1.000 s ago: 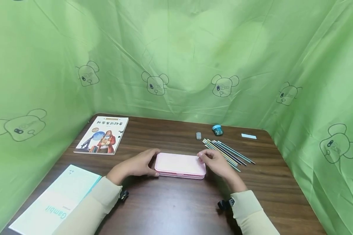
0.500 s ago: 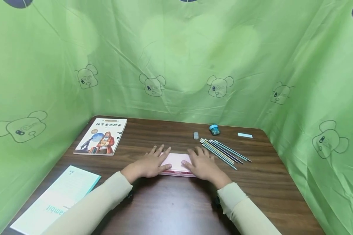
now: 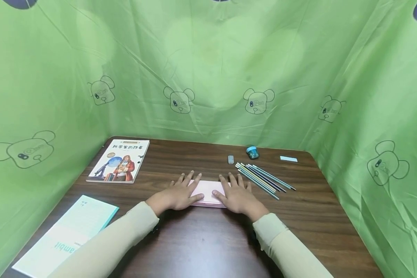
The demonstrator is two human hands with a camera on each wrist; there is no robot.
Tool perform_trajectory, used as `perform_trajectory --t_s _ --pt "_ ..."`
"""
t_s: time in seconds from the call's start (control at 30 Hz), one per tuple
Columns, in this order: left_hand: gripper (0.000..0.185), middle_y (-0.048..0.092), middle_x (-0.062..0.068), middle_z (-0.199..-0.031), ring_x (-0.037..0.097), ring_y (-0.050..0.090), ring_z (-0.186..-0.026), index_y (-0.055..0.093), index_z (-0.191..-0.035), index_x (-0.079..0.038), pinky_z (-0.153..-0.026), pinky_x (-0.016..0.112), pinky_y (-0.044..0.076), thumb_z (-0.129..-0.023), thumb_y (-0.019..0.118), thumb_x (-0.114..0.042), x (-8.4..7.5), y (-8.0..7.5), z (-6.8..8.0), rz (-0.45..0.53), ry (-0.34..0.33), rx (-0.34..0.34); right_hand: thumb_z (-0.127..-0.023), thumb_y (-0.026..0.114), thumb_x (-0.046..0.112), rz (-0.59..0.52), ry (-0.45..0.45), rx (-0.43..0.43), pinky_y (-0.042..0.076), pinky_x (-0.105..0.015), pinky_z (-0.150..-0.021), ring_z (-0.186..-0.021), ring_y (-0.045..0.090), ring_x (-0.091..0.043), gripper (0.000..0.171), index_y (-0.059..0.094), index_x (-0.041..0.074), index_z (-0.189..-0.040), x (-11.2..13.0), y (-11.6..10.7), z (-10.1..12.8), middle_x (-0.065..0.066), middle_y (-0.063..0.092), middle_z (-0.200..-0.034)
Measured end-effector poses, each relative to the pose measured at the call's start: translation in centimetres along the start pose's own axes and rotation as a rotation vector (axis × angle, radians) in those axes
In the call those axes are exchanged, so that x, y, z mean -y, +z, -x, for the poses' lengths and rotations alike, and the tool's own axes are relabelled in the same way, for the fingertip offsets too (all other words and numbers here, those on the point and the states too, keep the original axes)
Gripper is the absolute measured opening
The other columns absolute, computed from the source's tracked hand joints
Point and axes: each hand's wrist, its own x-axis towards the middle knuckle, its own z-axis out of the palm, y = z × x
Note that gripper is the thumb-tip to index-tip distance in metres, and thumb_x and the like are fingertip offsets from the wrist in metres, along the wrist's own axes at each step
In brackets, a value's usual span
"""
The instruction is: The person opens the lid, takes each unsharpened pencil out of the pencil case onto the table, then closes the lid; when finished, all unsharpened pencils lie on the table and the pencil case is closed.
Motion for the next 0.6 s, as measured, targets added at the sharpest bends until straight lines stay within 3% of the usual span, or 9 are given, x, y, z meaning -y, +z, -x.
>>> perform_trajectory --t_s 0.23,0.6 --pt "0.089 0.009 0.015 -0.189 0.053 0.01 -0.172 0.007 -0.182 -0.029 -0.135 0.08 0.017 -0.112 0.037 -0.075 -0.28 -0.22 0.0 -0.044 -0.021 0.01 -0.113 0.029 0.075 0.079 0.007 -0.013 0.015 -0.092 -0.126 -0.169 0.013 -0.06 0.087 0.023 0.019 -0.18 0.36 0.09 -0.12 -0.027 0.024 -0.183" --pt "0.089 0.013 0.016 -0.189 0.054 0.014 -0.172 0.012 -0.182 -0.028 -0.135 0.08 0.02 -0.111 0.037 -0.077 -0.41 0.21 0.05 -0.051 -0.02 0.011 -0.112 0.024 0.078 0.104 0.024 0.009 0.018 -0.091 -0.127 -0.169 0.018 -0.06 0.089 0.022 0.02 -0.18 0.21 0.33 -0.09 -0.026 0.025 -0.183"
